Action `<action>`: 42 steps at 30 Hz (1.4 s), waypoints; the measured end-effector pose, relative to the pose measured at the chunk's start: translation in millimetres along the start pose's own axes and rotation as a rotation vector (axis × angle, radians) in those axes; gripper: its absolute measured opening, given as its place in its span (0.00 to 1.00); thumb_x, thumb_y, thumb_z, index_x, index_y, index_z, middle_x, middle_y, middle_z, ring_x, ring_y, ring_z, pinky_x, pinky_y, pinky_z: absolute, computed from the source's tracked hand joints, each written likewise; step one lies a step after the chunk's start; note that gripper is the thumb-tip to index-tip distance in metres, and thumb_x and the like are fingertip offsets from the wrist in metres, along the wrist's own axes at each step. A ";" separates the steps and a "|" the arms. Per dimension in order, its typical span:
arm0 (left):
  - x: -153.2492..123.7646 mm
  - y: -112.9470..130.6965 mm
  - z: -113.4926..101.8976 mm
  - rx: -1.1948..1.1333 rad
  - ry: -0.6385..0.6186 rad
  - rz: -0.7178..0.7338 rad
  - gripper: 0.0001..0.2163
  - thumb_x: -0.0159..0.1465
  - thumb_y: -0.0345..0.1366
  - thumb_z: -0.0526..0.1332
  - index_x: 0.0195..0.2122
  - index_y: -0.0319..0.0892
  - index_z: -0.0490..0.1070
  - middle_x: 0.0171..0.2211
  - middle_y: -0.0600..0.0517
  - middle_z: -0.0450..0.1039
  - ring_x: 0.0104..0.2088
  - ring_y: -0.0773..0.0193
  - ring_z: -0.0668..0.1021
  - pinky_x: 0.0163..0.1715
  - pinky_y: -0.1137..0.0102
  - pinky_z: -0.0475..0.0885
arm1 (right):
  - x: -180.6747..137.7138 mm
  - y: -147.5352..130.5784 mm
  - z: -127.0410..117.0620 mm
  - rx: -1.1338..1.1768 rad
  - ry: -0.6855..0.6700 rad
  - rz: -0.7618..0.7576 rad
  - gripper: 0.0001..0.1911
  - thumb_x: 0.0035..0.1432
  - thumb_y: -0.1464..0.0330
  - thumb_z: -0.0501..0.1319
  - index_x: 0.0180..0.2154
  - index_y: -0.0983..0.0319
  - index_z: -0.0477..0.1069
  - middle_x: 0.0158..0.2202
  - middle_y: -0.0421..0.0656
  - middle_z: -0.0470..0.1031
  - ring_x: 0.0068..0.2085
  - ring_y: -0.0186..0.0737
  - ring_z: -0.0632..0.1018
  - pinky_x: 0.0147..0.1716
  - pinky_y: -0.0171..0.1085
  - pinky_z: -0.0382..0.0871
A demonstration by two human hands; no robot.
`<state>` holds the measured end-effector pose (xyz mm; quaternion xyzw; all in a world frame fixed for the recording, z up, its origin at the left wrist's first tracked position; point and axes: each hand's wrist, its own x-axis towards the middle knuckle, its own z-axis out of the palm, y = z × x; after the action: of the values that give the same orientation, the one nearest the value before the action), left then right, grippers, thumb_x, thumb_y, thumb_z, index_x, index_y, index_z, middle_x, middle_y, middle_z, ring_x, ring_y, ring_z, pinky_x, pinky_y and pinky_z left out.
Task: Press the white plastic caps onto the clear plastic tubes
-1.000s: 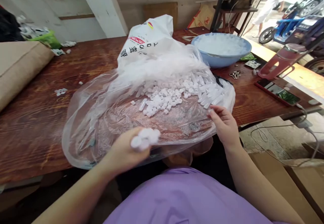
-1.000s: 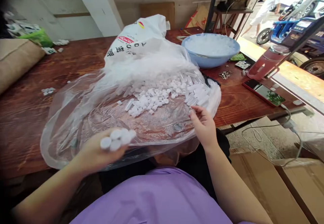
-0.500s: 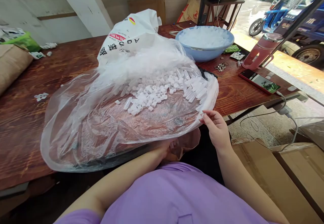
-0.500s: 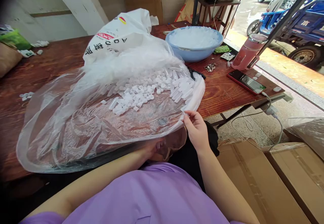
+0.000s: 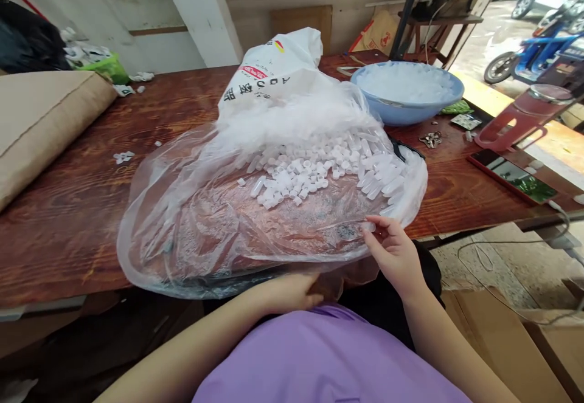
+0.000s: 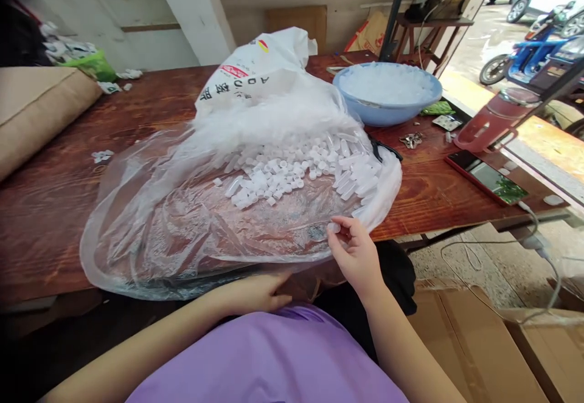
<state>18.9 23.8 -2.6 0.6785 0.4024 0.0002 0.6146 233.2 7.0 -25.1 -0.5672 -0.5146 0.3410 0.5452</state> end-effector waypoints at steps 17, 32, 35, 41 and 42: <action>3.8 -20.9 -197.2 1.314 0.479 0.045 0.15 0.59 0.25 0.51 0.44 0.43 0.71 0.43 0.44 0.68 0.40 0.57 0.72 0.41 0.66 0.66 | 11.3 -21.7 59.6 -0.441 -0.508 -0.280 0.09 0.59 0.68 0.54 0.42 0.59 0.68 0.39 0.47 0.73 0.41 0.41 0.74 0.40 0.40 0.71; -59.2 9.5 -66.4 0.718 0.494 0.038 0.06 0.55 0.31 0.50 0.27 0.41 0.65 0.25 0.52 0.71 0.26 0.63 0.71 0.25 0.71 0.62 | 24.7 -65.9 93.1 -0.145 -0.526 -0.628 0.12 0.58 0.74 0.58 0.44 0.58 0.69 0.39 0.44 0.76 0.40 0.34 0.77 0.40 0.31 0.72; -63.4 12.7 -65.5 0.455 0.395 -0.051 0.05 0.53 0.34 0.51 0.22 0.42 0.62 0.20 0.56 0.65 0.22 0.67 0.68 0.21 0.74 0.58 | 26.0 -75.4 88.3 -0.159 -0.738 -0.703 0.13 0.60 0.76 0.54 0.45 0.59 0.69 0.41 0.46 0.76 0.43 0.34 0.77 0.42 0.30 0.72; -66.1 13.6 -75.7 0.144 0.138 -0.070 0.04 0.49 0.32 0.50 0.19 0.41 0.60 0.16 0.59 0.57 0.18 0.71 0.62 0.17 0.76 0.55 | 28.7 -83.3 79.2 -0.264 -0.817 -0.766 0.15 0.62 0.76 0.51 0.47 0.60 0.68 0.44 0.45 0.76 0.44 0.31 0.76 0.42 0.28 0.71; -65.8 14.6 -76.4 0.151 0.130 -0.082 0.04 0.49 0.33 0.50 0.19 0.41 0.60 0.16 0.59 0.57 0.18 0.71 0.62 0.16 0.76 0.55 | 28.7 -84.6 78.4 -0.304 -0.810 -0.806 0.15 0.62 0.75 0.50 0.48 0.61 0.68 0.44 0.46 0.75 0.44 0.32 0.76 0.42 0.29 0.71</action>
<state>-55.4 52.8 60.8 0.7044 0.4676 -0.0112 0.5339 147.7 45.0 48.3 -0.2235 -0.8997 0.2187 0.3045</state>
